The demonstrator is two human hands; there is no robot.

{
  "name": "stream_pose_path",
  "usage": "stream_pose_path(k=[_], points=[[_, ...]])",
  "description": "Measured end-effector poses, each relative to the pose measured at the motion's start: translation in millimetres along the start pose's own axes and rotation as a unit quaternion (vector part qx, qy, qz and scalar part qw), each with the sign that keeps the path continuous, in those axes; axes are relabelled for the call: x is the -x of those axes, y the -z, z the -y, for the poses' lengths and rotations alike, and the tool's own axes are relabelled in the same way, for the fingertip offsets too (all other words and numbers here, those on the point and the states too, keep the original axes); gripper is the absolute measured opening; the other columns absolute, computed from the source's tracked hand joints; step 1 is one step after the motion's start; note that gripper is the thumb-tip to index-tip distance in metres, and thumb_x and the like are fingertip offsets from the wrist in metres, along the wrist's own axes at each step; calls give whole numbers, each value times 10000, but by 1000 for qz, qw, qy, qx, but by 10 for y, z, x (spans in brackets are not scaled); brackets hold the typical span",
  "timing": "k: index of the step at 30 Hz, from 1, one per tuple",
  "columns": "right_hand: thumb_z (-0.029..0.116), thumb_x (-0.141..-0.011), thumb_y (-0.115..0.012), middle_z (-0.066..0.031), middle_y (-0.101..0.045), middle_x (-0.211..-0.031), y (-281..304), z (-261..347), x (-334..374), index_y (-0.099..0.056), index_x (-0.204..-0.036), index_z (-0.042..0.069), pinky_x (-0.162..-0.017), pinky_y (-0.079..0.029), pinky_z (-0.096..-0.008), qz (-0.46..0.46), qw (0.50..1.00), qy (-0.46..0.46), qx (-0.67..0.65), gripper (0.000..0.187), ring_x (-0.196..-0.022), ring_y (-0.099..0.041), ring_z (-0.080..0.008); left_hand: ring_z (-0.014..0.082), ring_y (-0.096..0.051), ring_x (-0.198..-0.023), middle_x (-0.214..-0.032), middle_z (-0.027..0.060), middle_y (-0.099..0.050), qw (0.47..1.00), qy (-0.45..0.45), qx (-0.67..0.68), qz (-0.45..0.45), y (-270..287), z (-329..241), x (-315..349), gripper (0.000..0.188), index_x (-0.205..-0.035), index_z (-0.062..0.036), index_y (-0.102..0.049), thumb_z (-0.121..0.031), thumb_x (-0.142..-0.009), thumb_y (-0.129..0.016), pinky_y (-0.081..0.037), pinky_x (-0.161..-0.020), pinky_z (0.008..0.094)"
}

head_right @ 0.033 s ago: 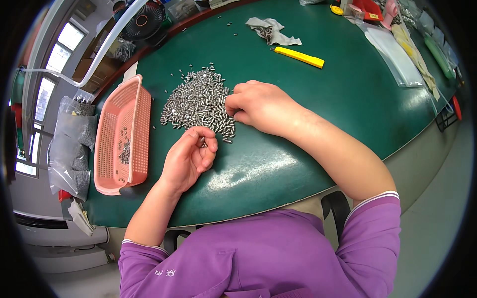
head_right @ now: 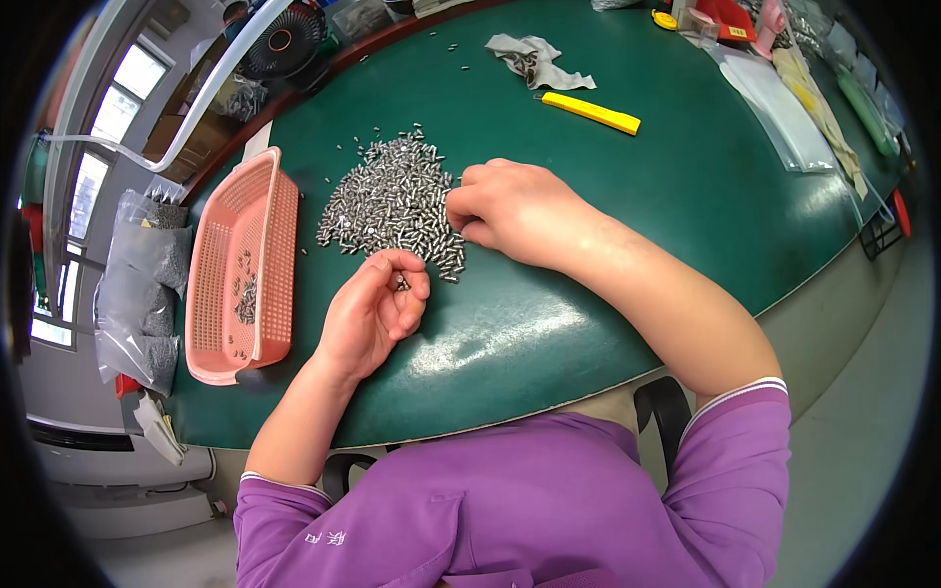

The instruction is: Sorting and inspecting small metal components on a workbench.

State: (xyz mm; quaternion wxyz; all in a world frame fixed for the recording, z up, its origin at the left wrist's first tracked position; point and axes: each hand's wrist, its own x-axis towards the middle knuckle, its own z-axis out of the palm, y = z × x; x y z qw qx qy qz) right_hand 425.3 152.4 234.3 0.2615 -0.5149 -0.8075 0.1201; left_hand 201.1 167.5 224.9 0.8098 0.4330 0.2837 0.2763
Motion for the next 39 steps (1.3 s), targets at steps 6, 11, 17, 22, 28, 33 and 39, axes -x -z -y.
stream_pose_path(k=[6,11,17,22,28,33,39], points=[[111,-753,-634,-43,-574,-856,11,32,18,-624,-857,104,-766,-461,-365,15,1000,-8,19,104,-888,-552,-239,122,-424,-560,-840,105,-539,1000,7,-8,-7,-4,9,2,285,-1049,-8,-498,-223,-982,-323,-344,-463,215],[115,-778,-630,-54,-575,-853,-55,-16,16,-621,-859,76,-755,-465,-342,-22,999,6,32,90,-881,-559,-235,102,-425,-559,-838,89,-547,1000,9,-19,-5,-2,9,3,204,-1051,-15,-501,-171,-956,-411,-341,-461,195],[115,-819,-637,-40,-542,-883,-50,197,-39,-628,-904,65,-729,-455,-282,15,966,-4,-258,99,-830,-542,-159,49,-468,-596,-842,38,-557,1000,12,-29,-3,-46,5,-1,190,-1083,-25,-501,-99,-910,-525,-368,-488,161],[110,-812,-652,-27,-520,-912,-64,255,-42,-621,-923,69,-717,-457,-240,46,945,-20,-325,122,-810,-535,-114,48,-467,-584,-835,28,-558,999,-1,-29,-18,-8,38,9,180,-1071,-36,-521,-101,-904,-542,-366,-483,162],[87,-749,-668,-54,-557,-877,-21,75,-27,-613,-911,77,-716,-478,-303,-36,994,-44,-92,171,-811,-573,-184,77,-434,-542,-811,60,-549,1000,-6,-8,-10,-6,32,1,143,-1032,-43,-541,-124,-939,-468,-337,-449,177],[91,-734,-663,-58,-564,-874,-33,-13,9,-611,-871,84,-744,-471,-343,-11,997,-55,-49,147,-869,-565,-232,86,-438,-546,-820,70,-552,1000,-1,-8,-5,-7,22,-2,176,-1053,-22,-534,-123,-940,-446,-341,-449,182],[95,-728,-656,-62,-559,-856,-114,-15,-2,-609,-855,90,-734,-468,-353,-37,998,-49,-22,135,-854,-560,-247,94,-444,-557,-831,78,-557,1000,3,-3,1,0,22,-8,203,-1070,2,-523,-119,-937,-430,-352,-461,191]])
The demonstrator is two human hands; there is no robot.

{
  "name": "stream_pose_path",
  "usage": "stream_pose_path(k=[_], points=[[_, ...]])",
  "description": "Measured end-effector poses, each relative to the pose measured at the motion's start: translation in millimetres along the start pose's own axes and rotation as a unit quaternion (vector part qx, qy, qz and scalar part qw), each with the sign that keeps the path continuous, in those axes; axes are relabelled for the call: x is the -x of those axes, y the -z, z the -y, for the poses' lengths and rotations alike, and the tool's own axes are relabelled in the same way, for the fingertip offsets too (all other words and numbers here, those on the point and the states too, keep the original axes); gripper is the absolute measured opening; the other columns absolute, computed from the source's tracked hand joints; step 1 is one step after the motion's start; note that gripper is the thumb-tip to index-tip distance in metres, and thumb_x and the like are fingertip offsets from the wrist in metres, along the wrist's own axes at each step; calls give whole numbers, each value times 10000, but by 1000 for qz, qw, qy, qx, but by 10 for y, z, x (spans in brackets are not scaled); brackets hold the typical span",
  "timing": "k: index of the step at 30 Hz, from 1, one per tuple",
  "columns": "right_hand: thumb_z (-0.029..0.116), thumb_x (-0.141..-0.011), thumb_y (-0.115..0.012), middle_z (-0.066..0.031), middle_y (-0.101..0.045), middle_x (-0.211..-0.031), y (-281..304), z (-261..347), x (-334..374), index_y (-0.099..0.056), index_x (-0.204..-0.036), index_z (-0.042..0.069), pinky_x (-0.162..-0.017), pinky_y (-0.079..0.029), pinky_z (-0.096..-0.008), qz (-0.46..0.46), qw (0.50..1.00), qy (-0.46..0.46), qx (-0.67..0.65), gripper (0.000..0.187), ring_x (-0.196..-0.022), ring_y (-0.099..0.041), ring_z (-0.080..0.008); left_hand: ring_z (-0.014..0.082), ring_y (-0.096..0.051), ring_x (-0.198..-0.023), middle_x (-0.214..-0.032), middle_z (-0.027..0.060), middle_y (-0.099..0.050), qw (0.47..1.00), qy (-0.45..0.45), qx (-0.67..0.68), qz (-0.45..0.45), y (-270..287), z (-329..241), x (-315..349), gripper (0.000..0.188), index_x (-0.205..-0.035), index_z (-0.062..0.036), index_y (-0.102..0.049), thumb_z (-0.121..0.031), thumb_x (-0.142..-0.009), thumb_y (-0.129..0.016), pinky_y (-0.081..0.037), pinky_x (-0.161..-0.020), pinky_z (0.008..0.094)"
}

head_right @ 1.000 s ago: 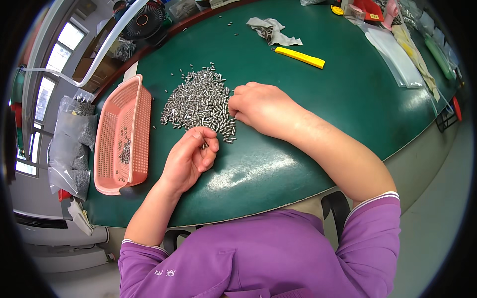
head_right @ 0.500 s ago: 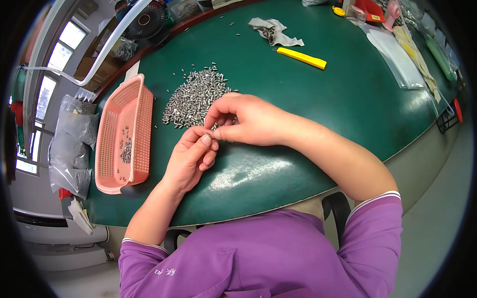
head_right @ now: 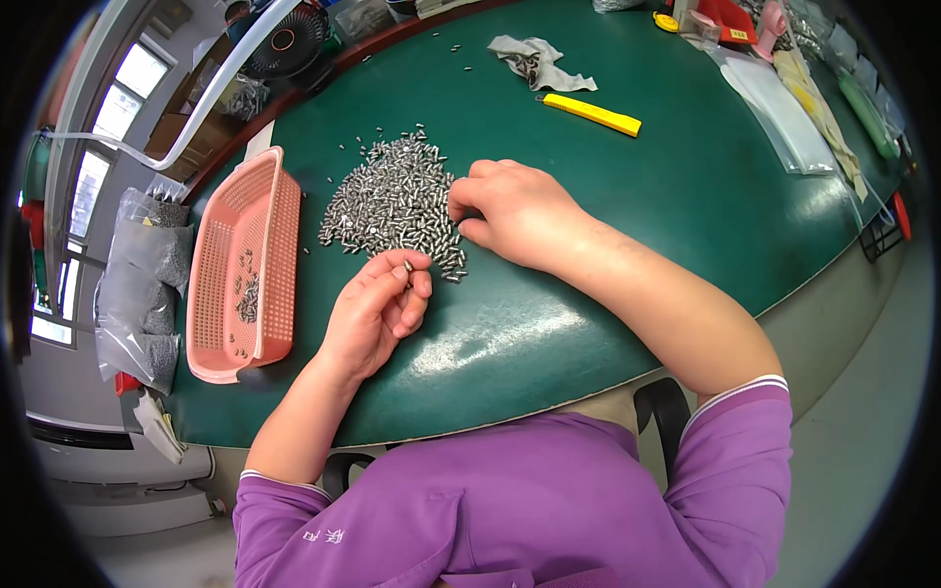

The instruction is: Sorting and inspecting small metal components on a workbench.

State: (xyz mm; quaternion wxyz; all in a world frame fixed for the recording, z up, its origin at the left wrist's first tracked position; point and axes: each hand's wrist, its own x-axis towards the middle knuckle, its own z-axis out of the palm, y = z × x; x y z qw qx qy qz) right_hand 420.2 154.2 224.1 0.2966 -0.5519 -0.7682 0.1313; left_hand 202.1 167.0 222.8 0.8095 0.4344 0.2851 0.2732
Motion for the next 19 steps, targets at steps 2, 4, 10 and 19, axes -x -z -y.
stream_pose_path(k=[2,4,10,19], points=[[91,-734,-648,-66,-558,-849,-44,-18,-2,-602,-849,81,-732,-466,-357,-23,999,14,23,125,-852,-559,-253,95,-445,-560,-832,79,-558,1000,-1,-1,3,-4,-3,-1,208,-1072,6,-521,-120,-937,-426,-355,-466,194],[90,-739,-644,-69,-557,-845,-66,-13,5,-600,-842,75,-732,-465,-359,-31,999,23,34,113,-852,-558,-258,97,-444,-567,-841,81,-558,1000,2,3,-1,-10,-8,2,215,-1082,8,-514,-119,-938,-417,-358,-477,198],[104,-780,-634,-69,-561,-843,-11,44,-24,-608,-844,60,-722,-462,-333,-20,998,41,-41,82,-840,-561,-236,98,-438,-577,-861,82,-558,1000,4,-1,-5,-8,-15,-1,225,-1098,2,-495,-144,-941,-428,-357,-489,197],[121,-813,-646,-70,-570,-878,-57,191,-16,-663,-952,62,-716,-464,-311,44,960,98,-260,152,-827,-564,-197,67,-483,-605,-838,40,-564,999,14,-24,21,36,3,13,185,-1068,-47,-509,-150,-916,-528,-373,-490,173]])
